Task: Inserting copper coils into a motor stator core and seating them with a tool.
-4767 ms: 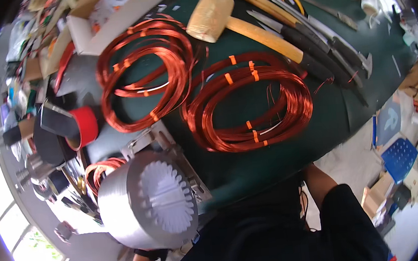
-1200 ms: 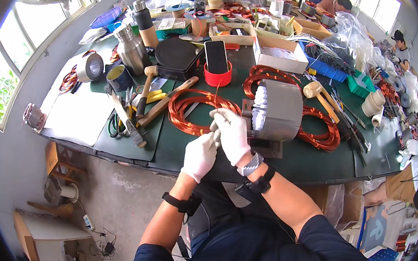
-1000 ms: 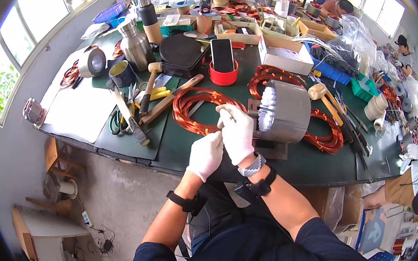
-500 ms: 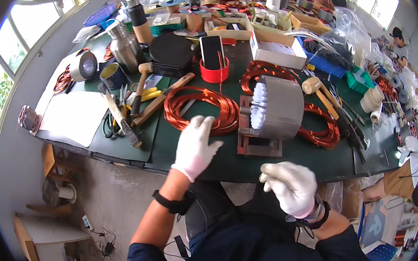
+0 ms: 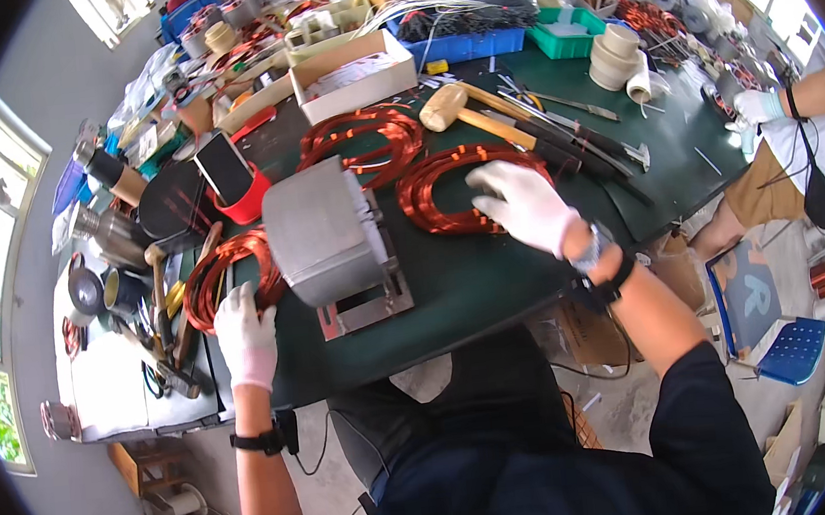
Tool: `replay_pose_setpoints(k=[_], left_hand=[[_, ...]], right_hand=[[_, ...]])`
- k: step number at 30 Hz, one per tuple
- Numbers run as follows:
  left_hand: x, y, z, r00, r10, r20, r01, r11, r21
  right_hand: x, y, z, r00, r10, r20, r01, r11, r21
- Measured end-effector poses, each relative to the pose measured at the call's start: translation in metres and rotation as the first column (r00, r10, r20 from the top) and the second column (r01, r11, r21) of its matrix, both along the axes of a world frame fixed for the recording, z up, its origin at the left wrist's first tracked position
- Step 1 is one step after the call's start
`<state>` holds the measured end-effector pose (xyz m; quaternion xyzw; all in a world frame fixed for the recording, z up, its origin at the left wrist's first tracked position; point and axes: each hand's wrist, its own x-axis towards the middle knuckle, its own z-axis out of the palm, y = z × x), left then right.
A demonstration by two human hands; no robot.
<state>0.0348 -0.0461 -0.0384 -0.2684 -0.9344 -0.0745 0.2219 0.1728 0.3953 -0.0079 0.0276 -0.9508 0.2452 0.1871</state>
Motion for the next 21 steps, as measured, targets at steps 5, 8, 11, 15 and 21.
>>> replay_pose_setpoints(k=[5,8,11,15,21], left_hand=[[0.089,0.033,0.017,0.967,-0.252,0.033,0.236,0.938,0.253],[0.111,0.092,0.023,0.881,-0.462,0.104,0.441,0.880,0.178],[0.106,0.114,-0.001,0.928,-0.363,0.081,0.349,0.925,0.149],[0.103,0.113,-0.010,0.930,-0.364,0.056,0.352,0.922,0.162],[0.118,0.105,-0.011,0.913,-0.403,0.057,0.388,0.904,0.179]], right_hand=[[-0.057,0.051,-0.024,0.991,-0.116,0.069,0.087,0.937,0.339],[-0.074,0.058,-0.034,0.982,-0.126,0.143,0.024,0.827,0.561],[-0.077,0.048,-0.026,0.966,-0.160,0.201,0.017,0.819,0.574],[-0.078,0.049,-0.026,0.976,-0.157,0.154,0.044,0.826,0.561],[-0.036,0.040,0.010,0.962,0.067,-0.266,0.041,0.924,0.380]])
